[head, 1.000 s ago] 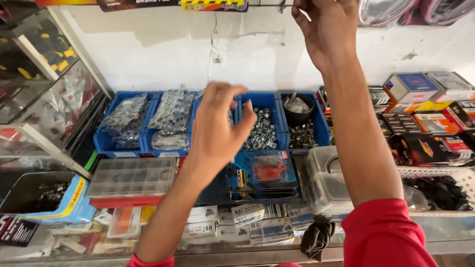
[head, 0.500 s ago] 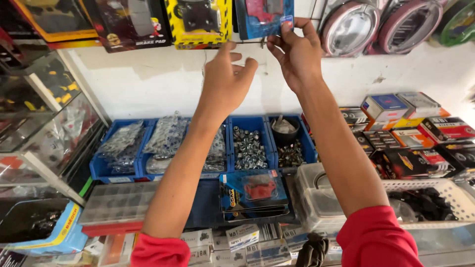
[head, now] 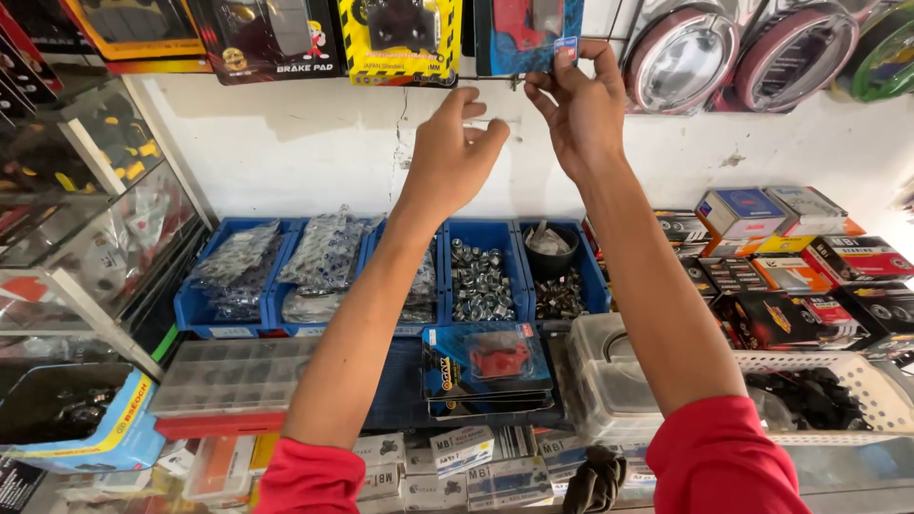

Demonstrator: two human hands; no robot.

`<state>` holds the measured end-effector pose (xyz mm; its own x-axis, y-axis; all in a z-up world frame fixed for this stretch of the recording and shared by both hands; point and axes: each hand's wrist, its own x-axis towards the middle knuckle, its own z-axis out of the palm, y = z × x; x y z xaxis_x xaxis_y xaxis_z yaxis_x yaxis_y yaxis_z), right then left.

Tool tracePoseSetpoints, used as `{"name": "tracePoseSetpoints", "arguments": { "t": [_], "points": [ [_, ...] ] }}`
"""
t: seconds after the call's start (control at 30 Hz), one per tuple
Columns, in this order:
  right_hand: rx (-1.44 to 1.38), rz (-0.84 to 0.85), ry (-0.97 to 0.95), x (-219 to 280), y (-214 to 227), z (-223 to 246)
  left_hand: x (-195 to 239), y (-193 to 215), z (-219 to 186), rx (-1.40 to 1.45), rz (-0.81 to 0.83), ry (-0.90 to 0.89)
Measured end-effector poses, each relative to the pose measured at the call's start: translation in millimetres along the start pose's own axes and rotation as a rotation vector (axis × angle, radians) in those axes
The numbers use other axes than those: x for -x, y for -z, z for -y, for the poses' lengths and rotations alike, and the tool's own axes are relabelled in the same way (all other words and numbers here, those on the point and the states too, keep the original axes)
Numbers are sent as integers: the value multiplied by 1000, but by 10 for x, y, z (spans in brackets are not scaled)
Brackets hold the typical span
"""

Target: The person picks packaged brake pads from a glass counter, wipes the packaging with a dark cloth, and hangs them on a wall grid. The person repeats this process for multiple packages, stacking some on the counter before hanging them.

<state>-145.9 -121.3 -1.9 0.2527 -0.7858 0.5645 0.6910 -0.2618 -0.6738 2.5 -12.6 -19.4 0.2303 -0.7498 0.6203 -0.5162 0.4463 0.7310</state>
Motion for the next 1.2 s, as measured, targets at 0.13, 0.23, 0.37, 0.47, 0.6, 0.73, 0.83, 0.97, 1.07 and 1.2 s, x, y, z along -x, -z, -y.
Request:
{"name": "tracePoseSetpoints", "arguments": {
  "t": [0.13,0.23,0.37,0.47,0.6,0.73,0.83,0.97,1.07,1.2],
  "points": [
    [-11,4,22,213,-32,36,-10,-11,-48,55,-47,-49],
    [-63,-6,41,357,-15,39,18,58,-179,86,-49,-43],
    [-72,35,43,543,-3,92,-1,89,-192,309,30,-268],
    [-100,49,66,700,-48,146,4,162,-267,439,19,-472],
    [-129,61,105,829,-114,212,11,235,-400,383,44,-511],
    [-64,77,168,944,-192,263,72,295,-468,397,37,-498],
    [-79,68,141,979,-177,231,106,334,-449,411,33,-486],
    [-74,33,113,972,-219,239,99,341,-431,336,33,-542],
    [-39,-44,75,899,-250,229,-23,313,-386,203,-11,-626],
    [-11,-66,73,800,-207,171,-125,270,-284,190,-49,-588]
  ]
}}
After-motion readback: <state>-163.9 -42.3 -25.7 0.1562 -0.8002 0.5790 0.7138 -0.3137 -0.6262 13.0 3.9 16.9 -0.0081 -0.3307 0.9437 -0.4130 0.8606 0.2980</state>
